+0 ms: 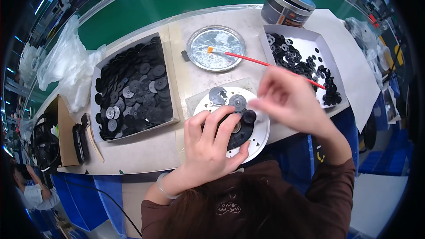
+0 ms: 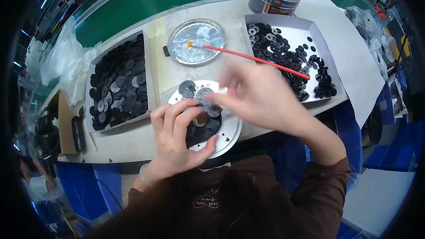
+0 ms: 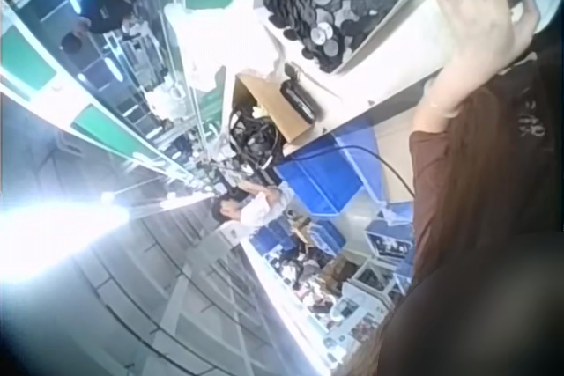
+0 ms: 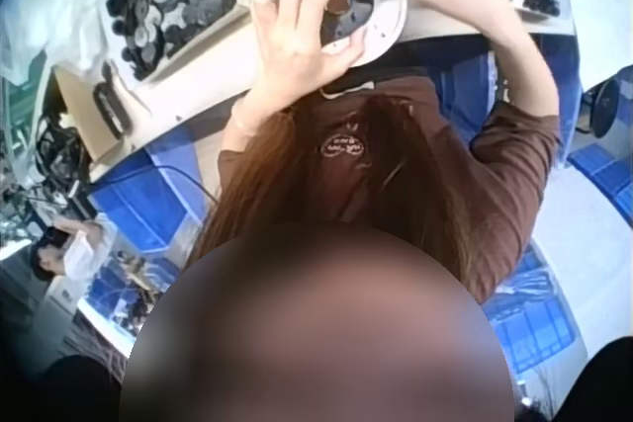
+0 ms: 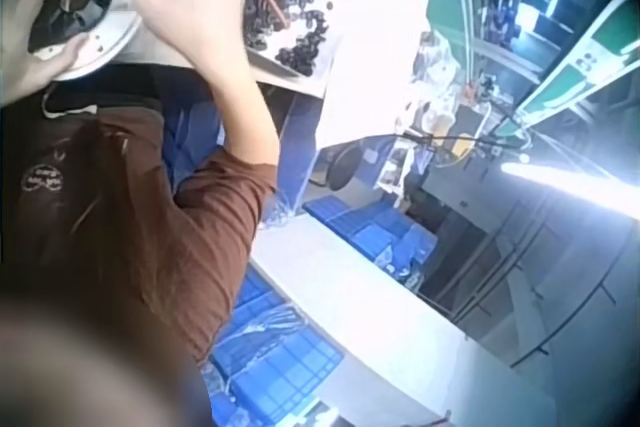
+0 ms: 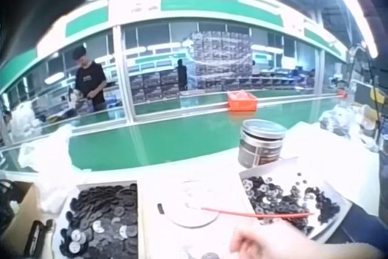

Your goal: Applying glue with a brush to a lamp fixture and attaching small circular black plates.

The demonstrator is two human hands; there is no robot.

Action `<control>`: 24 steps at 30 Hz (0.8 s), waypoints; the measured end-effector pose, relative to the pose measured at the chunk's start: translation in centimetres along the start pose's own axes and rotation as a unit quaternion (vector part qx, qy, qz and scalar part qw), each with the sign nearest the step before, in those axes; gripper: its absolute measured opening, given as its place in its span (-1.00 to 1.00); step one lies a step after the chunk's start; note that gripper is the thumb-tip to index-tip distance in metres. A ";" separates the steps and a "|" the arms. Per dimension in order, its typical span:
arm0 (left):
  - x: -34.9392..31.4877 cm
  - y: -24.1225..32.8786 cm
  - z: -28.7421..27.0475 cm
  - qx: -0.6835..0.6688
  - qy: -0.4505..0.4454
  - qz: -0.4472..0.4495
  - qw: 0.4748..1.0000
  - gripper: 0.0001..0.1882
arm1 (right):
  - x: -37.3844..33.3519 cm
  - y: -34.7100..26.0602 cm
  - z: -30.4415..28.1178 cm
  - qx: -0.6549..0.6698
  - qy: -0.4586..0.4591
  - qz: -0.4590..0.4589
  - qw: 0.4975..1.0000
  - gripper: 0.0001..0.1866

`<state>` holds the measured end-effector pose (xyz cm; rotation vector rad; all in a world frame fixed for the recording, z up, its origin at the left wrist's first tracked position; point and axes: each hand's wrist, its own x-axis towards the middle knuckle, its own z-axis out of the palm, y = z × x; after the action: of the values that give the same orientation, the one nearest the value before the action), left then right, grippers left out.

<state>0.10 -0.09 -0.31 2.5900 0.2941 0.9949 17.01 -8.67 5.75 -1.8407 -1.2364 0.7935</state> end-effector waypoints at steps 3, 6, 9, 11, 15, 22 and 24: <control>0.1 0.2 -0.2 0.014 -0.010 0.003 1.000 -0.47 | 0.2 0.1 -2.7 -0.073 0.146 -0.062 0.985 -0.80; 0.2 0.2 -0.2 0.023 -0.021 0.015 0.999 -0.48 | 1.2 0.9 -6.5 -0.171 0.234 -0.037 0.956 -0.74; 0.2 0.2 -0.1 0.028 -0.022 0.021 0.999 -0.52 | 3.9 5.4 -10.0 -0.248 0.218 -0.031 0.944 -0.85; 0.2 0.1 -0.2 0.031 -0.017 0.019 0.999 -0.54 | 5.1 6.5 -10.0 -0.291 0.182 -0.059 0.937 -0.89; 0.2 0.0 -0.2 0.022 -0.016 0.022 0.999 -0.55 | 6.6 7.7 -9.3 -0.336 0.097 0.060 0.935 -0.79; 0.1 0.0 -0.1 0.015 -0.009 0.018 1.000 -0.56 | 8.2 10.1 -9.7 -0.384 0.085 0.016 0.919 -0.80; 0.2 0.0 -0.2 0.015 -0.010 0.017 1.000 -0.56 | 7.8 10.0 -9.9 -0.388 0.088 0.012 0.917 -0.81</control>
<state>0.15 0.03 -0.04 2.6395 0.2622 0.9845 32.33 -6.24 1.66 -2.4804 -1.5374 0.1138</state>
